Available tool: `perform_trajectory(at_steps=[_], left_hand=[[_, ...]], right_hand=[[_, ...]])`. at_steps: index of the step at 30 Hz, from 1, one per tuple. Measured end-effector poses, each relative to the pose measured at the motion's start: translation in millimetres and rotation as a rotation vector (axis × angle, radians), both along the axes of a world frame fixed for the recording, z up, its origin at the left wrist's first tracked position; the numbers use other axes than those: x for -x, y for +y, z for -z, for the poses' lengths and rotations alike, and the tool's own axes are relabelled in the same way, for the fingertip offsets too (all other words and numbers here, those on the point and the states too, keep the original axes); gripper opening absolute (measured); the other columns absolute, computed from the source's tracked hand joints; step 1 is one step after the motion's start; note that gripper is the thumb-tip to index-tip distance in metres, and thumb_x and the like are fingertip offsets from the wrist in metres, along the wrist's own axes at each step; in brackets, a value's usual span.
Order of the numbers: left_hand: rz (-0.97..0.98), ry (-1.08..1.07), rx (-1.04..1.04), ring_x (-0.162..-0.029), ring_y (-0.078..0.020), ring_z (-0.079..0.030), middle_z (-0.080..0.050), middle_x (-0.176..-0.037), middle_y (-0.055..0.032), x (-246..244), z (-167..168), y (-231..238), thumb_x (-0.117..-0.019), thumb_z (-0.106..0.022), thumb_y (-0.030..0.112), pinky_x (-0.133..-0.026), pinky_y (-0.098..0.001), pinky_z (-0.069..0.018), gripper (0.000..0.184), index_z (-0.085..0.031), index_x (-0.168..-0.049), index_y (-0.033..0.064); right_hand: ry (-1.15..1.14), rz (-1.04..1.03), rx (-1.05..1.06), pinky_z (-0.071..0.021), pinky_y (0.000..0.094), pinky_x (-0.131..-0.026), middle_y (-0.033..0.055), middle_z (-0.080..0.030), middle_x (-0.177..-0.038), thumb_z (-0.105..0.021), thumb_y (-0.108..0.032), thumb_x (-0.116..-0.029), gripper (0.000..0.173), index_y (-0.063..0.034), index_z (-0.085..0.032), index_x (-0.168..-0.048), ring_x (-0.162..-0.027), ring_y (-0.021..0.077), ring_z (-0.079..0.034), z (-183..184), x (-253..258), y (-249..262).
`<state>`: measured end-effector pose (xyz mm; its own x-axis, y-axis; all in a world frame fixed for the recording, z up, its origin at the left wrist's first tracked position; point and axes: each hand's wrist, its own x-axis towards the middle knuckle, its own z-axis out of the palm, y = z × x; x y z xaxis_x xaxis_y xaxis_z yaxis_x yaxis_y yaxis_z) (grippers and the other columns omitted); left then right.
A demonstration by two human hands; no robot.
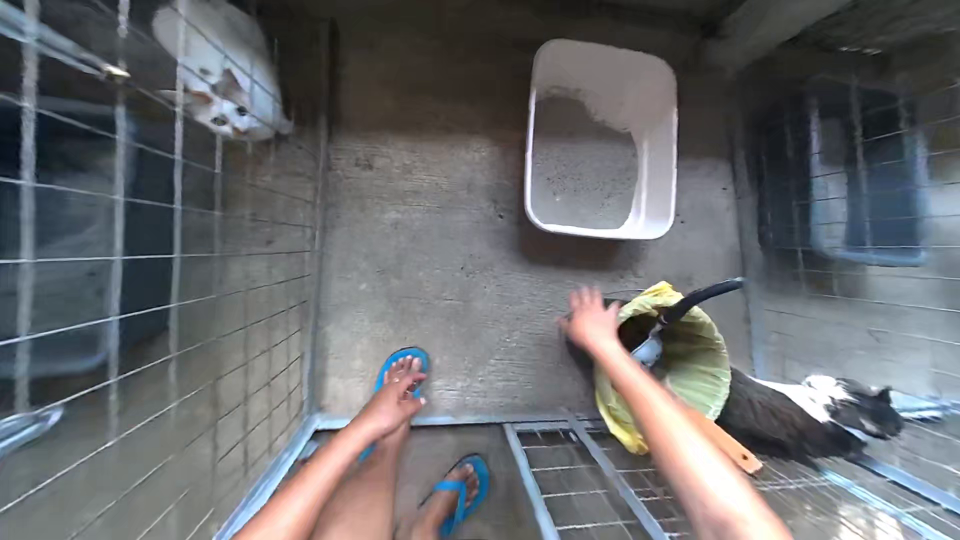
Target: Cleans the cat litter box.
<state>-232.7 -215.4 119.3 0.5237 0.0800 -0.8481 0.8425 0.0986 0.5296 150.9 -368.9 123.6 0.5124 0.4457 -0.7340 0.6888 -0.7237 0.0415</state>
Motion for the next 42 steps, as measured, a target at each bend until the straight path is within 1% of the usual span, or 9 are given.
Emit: perform_trajectory(at_steps=[2, 6, 11, 14, 19, 25, 28, 32, 42], left_hand=[[0.139, -0.022, -0.025, -0.132, -0.0412, -0.055, -0.055, -0.144, -0.0269, 10, -60, 10, -0.1018, -0.063, 0.020, -0.113, -0.0555, -0.0417, 0.052, -0.050, -0.150, 0.0039], [0.169, -0.177, -0.104, -0.134, -0.0347, -0.055, -0.056, -0.146, -0.0181, 16, -143, 28, -0.0994, -0.062, 0.031, -0.112, -0.0550, -0.0427, 0.056, -0.052, -0.151, 0.0133], [0.060, -0.214, -0.197, -0.136, -0.0369, -0.053, -0.053, -0.148, -0.0220, -24, -158, 29, -0.0994, -0.061, 0.028, -0.109, -0.0536, -0.0456, 0.059, -0.048, -0.152, 0.0065], [0.264, -0.223, -0.104, -0.138, -0.0431, -0.050, -0.054, -0.147, -0.0242, -31, -145, 21, -0.0995, -0.067, 0.026, -0.113, -0.0612, -0.0392, 0.056, -0.052, -0.151, 0.0106], [0.125, -0.029, 0.156, -0.139, -0.0387, -0.049, -0.049, -0.152, -0.0239, 16, -56, -19, -0.1024, -0.062, 0.024, -0.117, -0.0544, -0.0375, 0.057, -0.045, -0.154, 0.0061], [0.048, 0.321, 0.064, -0.131, -0.0375, -0.058, -0.060, -0.139, -0.0247, 90, -44, -36, -0.1062, -0.055, 0.018, -0.114, -0.0534, -0.0416, 0.046, -0.049, -0.150, 0.0033], [0.067, 0.412, -0.074, -0.131, -0.0393, -0.058, -0.062, -0.138, -0.0231, 110, -68, -30, -0.1064, -0.054, 0.023, -0.113, -0.0573, -0.0411, 0.044, -0.054, -0.148, 0.0075], [-0.081, 0.446, -0.038, -0.132, -0.0439, -0.055, -0.061, -0.137, -0.0273, 122, -116, -35, -0.1057, -0.056, 0.021, -0.113, -0.0598, -0.0400, 0.042, -0.057, -0.145, 0.0054], [-0.499, 0.113, -0.119, -0.126, -0.0398, -0.060, -0.061, -0.135, -0.0293, 120, -262, -75, -0.1045, -0.054, 0.006, -0.110, -0.0517, -0.0446, 0.037, -0.056, -0.140, -0.0062]], right_hand=[[-0.106, -0.005, 0.127, 0.0025, 0.0833, -0.114, 0.0341, -0.020, -0.166, -0.067, -0.043, -0.0961, 0.083, 0.0078, -0.038, -0.155, -0.156, 0.0529, -0.006, 15, -49, -3], [-0.150, 0.143, 0.432, -0.0172, 0.0820, -0.112, 0.0340, -0.056, -0.142, -0.051, -0.056, -0.1031, 0.071, 0.0074, -0.063, -0.132, -0.141, 0.0529, -0.044, 10, -91, 33], [-0.084, 0.151, 0.329, -0.0044, 0.0815, -0.116, 0.0290, -0.027, -0.166, -0.062, -0.058, -0.0970, 0.083, 0.0040, -0.048, -0.150, -0.155, 0.0504, -0.018, 6, -101, 12], [-0.071, 0.110, 0.307, 0.0001, 0.0785, -0.118, 0.0242, -0.020, -0.170, -0.060, -0.059, -0.0980, 0.085, -0.0033, -0.038, -0.159, -0.158, 0.0448, -0.010, 4, -126, 3], [-0.090, 0.314, 0.419, -0.0180, 0.0756, -0.117, 0.0329, -0.054, -0.145, -0.056, -0.073, -0.0930, 0.089, 0.0065, -0.063, -0.133, -0.144, 0.0488, -0.042, -1, -119, 11], [-0.200, 0.461, 0.121, -0.0356, 0.0673, -0.113, 0.0299, -0.028, -0.163, -0.081, -0.030, -0.0821, 0.076, 0.0016, -0.053, -0.145, -0.148, 0.0480, -0.034, -56, -75, 15], [-0.201, 0.665, -0.012, -0.0510, 0.0588, -0.103, 0.0306, -0.043, -0.153, -0.072, -0.014, -0.0883, 0.078, -0.0004, -0.036, -0.157, -0.132, 0.0453, -0.056, -111, -41, 4], [0.022, 1.202, -0.275, -0.0556, 0.0464, -0.082, 0.0256, -0.070, -0.111, -0.040, -0.027, -0.1129, 0.043, 0.0075, -0.060, -0.130, -0.089, 0.0311, -0.070, -158, 25, -42], [-0.145, 1.178, -0.570, -0.0466, 0.0577, -0.101, 0.0333, -0.067, -0.117, -0.035, -0.032, -0.1141, 0.055, 0.0119, -0.069, -0.111, -0.113, 0.0439, -0.065, -268, 105, -11]])
